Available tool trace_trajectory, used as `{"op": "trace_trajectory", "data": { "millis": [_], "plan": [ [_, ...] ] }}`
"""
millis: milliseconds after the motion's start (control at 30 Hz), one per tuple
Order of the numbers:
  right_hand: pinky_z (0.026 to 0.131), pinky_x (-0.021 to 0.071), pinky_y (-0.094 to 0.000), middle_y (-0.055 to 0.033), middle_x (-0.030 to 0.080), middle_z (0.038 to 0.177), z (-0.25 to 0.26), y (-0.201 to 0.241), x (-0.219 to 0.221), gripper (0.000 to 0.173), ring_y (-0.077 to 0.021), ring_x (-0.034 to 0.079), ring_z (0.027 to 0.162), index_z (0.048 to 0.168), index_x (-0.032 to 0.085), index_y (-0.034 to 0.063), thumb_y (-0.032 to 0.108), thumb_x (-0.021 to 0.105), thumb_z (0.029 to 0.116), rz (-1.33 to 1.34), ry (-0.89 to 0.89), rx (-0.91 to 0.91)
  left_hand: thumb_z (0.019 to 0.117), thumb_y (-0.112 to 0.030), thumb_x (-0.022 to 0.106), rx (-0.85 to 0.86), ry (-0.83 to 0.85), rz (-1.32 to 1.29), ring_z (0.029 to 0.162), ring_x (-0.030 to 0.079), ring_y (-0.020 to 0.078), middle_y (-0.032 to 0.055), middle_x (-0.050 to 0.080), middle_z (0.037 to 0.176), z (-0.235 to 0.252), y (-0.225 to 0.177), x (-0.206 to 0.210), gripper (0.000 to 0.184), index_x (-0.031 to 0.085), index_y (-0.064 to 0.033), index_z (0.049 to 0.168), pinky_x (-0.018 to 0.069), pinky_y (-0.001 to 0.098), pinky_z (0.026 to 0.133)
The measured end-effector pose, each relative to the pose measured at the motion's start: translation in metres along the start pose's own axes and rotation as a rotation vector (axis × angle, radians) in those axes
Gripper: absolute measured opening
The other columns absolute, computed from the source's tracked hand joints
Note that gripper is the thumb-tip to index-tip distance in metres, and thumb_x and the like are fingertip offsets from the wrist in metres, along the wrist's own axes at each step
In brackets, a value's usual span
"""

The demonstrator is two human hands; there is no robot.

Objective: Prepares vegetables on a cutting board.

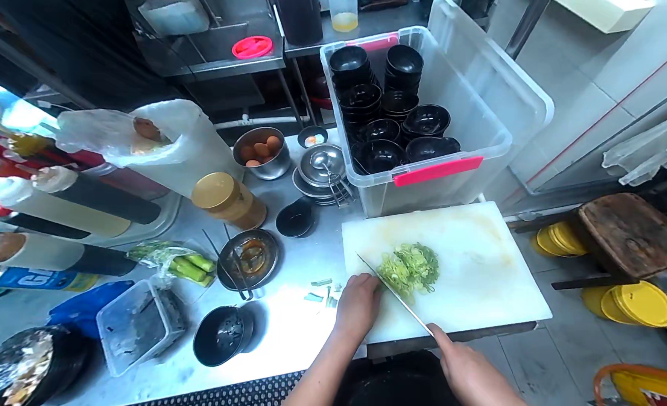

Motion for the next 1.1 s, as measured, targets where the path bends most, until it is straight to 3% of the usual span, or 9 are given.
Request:
{"op": "trace_trajectory", "data": {
  "millis": [200,400,533,733,900,1100],
  "plan": [
    [0.075,0.0572,-0.0617,-0.0221,0.072,0.092,-0.025,-0.006,-0.003,0.051,-0.0441,0.073,0.087,0.156,0.036,0.0195,0.019,0.043,0.1061,0.018,-0.006,-0.029,0.0997,-0.027,0.058,0.008,-0.040,-0.028,0.113,0.064,0.0176,-0.0004,0.071,0.118,-0.004,0.001,0.000,0.024,0.074,-0.0173,0.114,0.0503,0.0347,0.102],
    [0.077,0.0576,-0.0577,-0.0179,0.071,0.097,0.001,0.005,-0.009,0.052,-0.0395,0.072,0.091,0.158,0.033,0.0289,0.021,0.041,0.1073,-0.032,-0.002,0.003,0.1011,-0.027,0.057,0.006,-0.023,-0.034,0.116,0.063,0.0192,0.0013,0.070,0.120,-0.005,0.000,0.002,0.025,0.073,-0.0153,0.116,0.0496,0.0366,0.104],
    [0.074,0.0575,-0.0605,-0.0208,0.072,0.093,-0.023,-0.001,-0.011,0.049,-0.0430,0.073,0.086,0.156,0.036,0.0219,0.020,0.041,0.1070,-0.022,-0.010,-0.030,0.1005,-0.028,0.058,-0.001,-0.059,-0.048,0.114,0.063,0.0180,0.0003,0.071,0.117,-0.005,0.003,0.001,0.024,0.073,-0.0153,0.114,0.0503,0.0352,0.102],
    [0.077,0.0581,-0.0567,-0.0170,0.072,0.097,0.006,0.008,-0.011,0.052,-0.0386,0.072,0.090,0.157,0.032,0.0296,0.020,0.042,0.1066,-0.058,-0.002,-0.007,0.1008,-0.029,0.058,0.004,-0.044,-0.028,0.115,0.062,0.0185,0.0007,0.070,0.118,-0.005,0.002,0.001,0.024,0.072,-0.0144,0.114,0.0495,0.0348,0.103],
    [0.075,0.0573,-0.0600,-0.0207,0.072,0.094,-0.018,0.000,-0.014,0.050,-0.0421,0.073,0.088,0.156,0.037,0.0225,0.019,0.043,0.1059,-0.038,-0.001,-0.042,0.1008,-0.030,0.059,0.002,-0.045,-0.039,0.115,0.063,0.0188,0.0017,0.070,0.117,-0.006,0.004,-0.001,0.025,0.073,-0.0141,0.114,0.0494,0.0347,0.104],
    [0.078,0.0579,-0.0569,-0.0171,0.072,0.098,0.012,0.016,-0.018,0.051,-0.0384,0.072,0.091,0.156,0.035,0.0280,0.020,0.042,0.1066,-0.073,-0.002,-0.043,0.1009,-0.031,0.060,0.001,-0.031,-0.045,0.116,0.062,0.0191,0.0023,0.069,0.116,-0.006,0.006,0.000,0.025,0.072,-0.0135,0.113,0.0491,0.0347,0.104]
  ]
}}
Point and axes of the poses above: each hand's wrist, its own z-axis towards the middle knuckle, its own x-axis out of the palm, y = z × x, the point moved 8 cm from there along z, towards the middle knuckle
